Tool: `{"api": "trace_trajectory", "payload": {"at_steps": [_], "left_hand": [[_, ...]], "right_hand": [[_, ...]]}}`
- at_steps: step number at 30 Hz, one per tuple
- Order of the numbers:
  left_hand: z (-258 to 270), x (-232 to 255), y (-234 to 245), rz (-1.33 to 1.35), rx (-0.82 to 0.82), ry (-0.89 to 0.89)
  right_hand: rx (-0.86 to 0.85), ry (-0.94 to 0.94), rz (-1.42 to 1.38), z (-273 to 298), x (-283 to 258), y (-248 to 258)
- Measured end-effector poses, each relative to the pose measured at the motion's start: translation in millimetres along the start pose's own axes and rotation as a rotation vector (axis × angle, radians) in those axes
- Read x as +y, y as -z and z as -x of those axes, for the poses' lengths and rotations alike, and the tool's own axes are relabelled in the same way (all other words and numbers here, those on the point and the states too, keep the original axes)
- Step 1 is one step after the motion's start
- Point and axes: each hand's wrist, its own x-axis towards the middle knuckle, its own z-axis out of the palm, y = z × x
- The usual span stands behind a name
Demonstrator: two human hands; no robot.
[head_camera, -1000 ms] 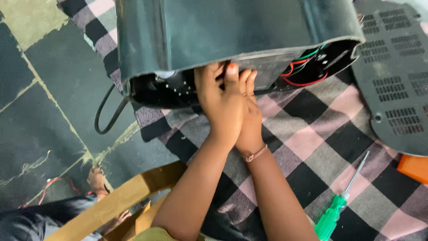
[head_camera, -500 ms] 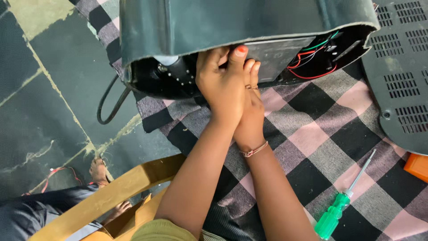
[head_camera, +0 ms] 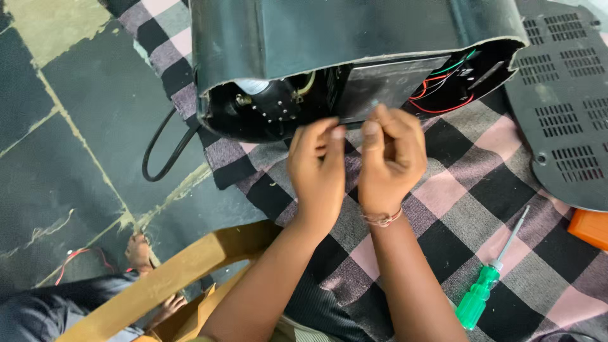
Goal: The person uses a green screwdriver to tighten screws on the casing of a yellow and black electronic device. They repeatedly insert and turn the screwdriver to secure the casing while the device rests on a checkered cloth.
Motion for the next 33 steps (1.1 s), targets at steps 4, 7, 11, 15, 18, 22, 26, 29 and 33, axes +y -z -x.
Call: {"api": "trace_trajectory", "payload": {"at_steps": [4,7,11,15,18,22,26,29,33], "left_hand": [[8.7,-8.0,9.9,0.094,-0.055,0.048],[2.7,-13.0,9.4,0.159,-0.1,0.105],[-5.2,-14.3,-1.5,0.435,-0.077,0.18],[-13.2,-16.5,-5.4,0.489,-0.102,0.22],[-19.8,-17.1,-10.0,0.5,-0.072,0.212],[-17.6,-17.0,-10.4,0.507,-0.069,0.233],[-17.9,-19.9,-9.2,0.556,-0.099,0.315],[-22.6,-23.9,-12.6,0.579,-0.089,0.277],[-29.8,-23.7,-15.3,0.638,-0.097,0.3]], "right_hand": [[-0.047,0.045,0.185,-5.7,-14.9,-6.2],[-0.092,0.212,0.257,-11.9,-18.6,-15.0],[-0.018,0.406,0.481,-23.8,-17.5,-19.7],[-0.011,0.457,0.584,-33.8,-13.2,-21.4],[-0.036,0.499,0.688,-36.5,-13.5,-24.7],[-0.054,0.557,0.758,-39.0,-19.0,-28.2],[-0.064,0.561,0.775,-46.3,-24.8,-30.2],[-0.016,0.461,0.773,-47.7,-26.6,-29.7],[-0.016,0.446,0.728,-50.2,-30.5,-29.0]]}}
